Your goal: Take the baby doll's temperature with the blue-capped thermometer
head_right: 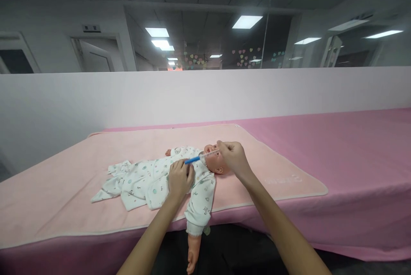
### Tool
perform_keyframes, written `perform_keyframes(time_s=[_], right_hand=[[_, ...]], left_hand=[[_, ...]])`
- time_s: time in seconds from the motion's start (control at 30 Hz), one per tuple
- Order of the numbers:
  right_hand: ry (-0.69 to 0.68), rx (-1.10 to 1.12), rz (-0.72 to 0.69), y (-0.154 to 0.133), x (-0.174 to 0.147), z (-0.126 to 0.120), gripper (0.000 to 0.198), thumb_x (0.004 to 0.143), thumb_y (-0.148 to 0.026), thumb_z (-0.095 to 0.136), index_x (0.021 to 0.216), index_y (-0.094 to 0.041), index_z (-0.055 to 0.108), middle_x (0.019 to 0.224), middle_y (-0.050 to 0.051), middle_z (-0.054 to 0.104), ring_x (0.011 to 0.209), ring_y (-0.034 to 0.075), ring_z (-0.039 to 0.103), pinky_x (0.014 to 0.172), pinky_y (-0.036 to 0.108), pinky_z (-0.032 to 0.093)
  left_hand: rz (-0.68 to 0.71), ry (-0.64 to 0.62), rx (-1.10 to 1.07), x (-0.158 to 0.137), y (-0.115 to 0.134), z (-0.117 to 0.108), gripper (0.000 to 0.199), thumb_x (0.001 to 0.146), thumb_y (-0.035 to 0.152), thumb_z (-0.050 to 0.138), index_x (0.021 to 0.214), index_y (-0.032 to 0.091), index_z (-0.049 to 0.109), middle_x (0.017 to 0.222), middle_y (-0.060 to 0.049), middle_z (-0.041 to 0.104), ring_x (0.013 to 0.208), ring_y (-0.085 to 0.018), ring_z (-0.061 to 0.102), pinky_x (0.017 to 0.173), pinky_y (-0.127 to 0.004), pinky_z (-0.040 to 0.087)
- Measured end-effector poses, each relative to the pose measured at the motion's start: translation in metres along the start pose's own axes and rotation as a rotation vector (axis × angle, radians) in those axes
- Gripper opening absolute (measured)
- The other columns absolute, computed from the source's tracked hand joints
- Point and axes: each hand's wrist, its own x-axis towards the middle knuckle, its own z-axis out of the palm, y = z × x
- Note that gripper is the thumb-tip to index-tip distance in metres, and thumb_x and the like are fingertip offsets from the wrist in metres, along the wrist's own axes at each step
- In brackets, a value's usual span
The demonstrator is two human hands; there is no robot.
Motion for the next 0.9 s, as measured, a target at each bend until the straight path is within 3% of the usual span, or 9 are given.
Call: perform_keyframes(time_s=[0.13, 0.27, 0.37, 0.57, 0.8, 0.9], right_hand=[[-0.145, -0.068, -0.062, -0.006, -0.001, 0.003, 0.046, 0.076, -0.04, 0.048, 0.041, -0.021, 0.026, 0.039, -0.006, 0.022, 0.039, 0.006, 0.021, 0.039, 0.023, 0.018], [0.015, 0.006, 0.066, 0.002, 0.002, 0.004, 0.043, 0.075, -0.04, 0.048, 0.043, -0.022, 0.027, 0.039, -0.006, 0.023, 0.037, 0.006, 0.021, 0.038, 0.023, 0.019], [-0.001, 0.067, 0.183, 0.012, 0.003, 0.002, 0.042, 0.073, -0.04, 0.05, 0.043, -0.022, 0.027, 0.04, -0.007, 0.024, 0.036, 0.005, 0.021, 0.037, 0.023, 0.017], [-0.002, 0.061, 0.171, 0.005, 0.003, -0.009, 0.045, 0.072, -0.039, 0.053, 0.042, -0.022, 0.025, 0.039, -0.008, 0.021, 0.036, 0.004, 0.017, 0.036, 0.022, 0.016], [-0.228, 0.216, 0.361, -0.006, 0.001, -0.002, 0.04, 0.071, -0.036, 0.055, 0.047, -0.022, 0.027, 0.042, -0.009, 0.021, 0.036, 0.003, 0.015, 0.034, 0.022, 0.013], [-0.201, 0.201, 0.339, -0.004, 0.001, 0.001, 0.041, 0.072, -0.038, 0.056, 0.048, -0.022, 0.027, 0.042, -0.01, 0.02, 0.036, 0.003, 0.015, 0.035, 0.022, 0.012]], left_hand=[[-0.001, -0.003, -0.018, -0.002, 0.0, 0.0, 0.02, 0.083, 0.021, 0.044, 0.096, 0.02, 0.059, 0.095, -0.005, 0.062, 0.088, -0.02, 0.053, 0.081, -0.035, 0.038], [-0.007, -0.002, -0.005, -0.002, 0.001, 0.0, 0.019, 0.083, 0.022, 0.044, 0.095, 0.02, 0.059, 0.093, -0.006, 0.061, 0.087, -0.02, 0.054, 0.081, -0.035, 0.039], [-0.016, -0.007, -0.001, -0.002, 0.001, 0.0, 0.018, 0.083, 0.021, 0.044, 0.094, 0.02, 0.058, 0.092, -0.005, 0.061, 0.087, -0.019, 0.054, 0.081, -0.035, 0.039], [-0.005, 0.002, 0.001, -0.004, 0.002, -0.001, 0.018, 0.083, 0.02, 0.043, 0.095, 0.019, 0.058, 0.092, -0.005, 0.061, 0.086, -0.018, 0.054, 0.08, -0.034, 0.039], [-0.03, -0.004, -0.02, -0.004, 0.002, -0.002, 0.017, 0.083, 0.021, 0.045, 0.094, 0.019, 0.058, 0.091, -0.005, 0.061, 0.086, -0.019, 0.054, 0.08, -0.035, 0.039], [-0.036, -0.01, -0.032, -0.005, 0.003, -0.002, 0.017, 0.082, 0.021, 0.045, 0.094, 0.019, 0.058, 0.091, -0.005, 0.061, 0.086, -0.019, 0.054, 0.08, -0.035, 0.04]])
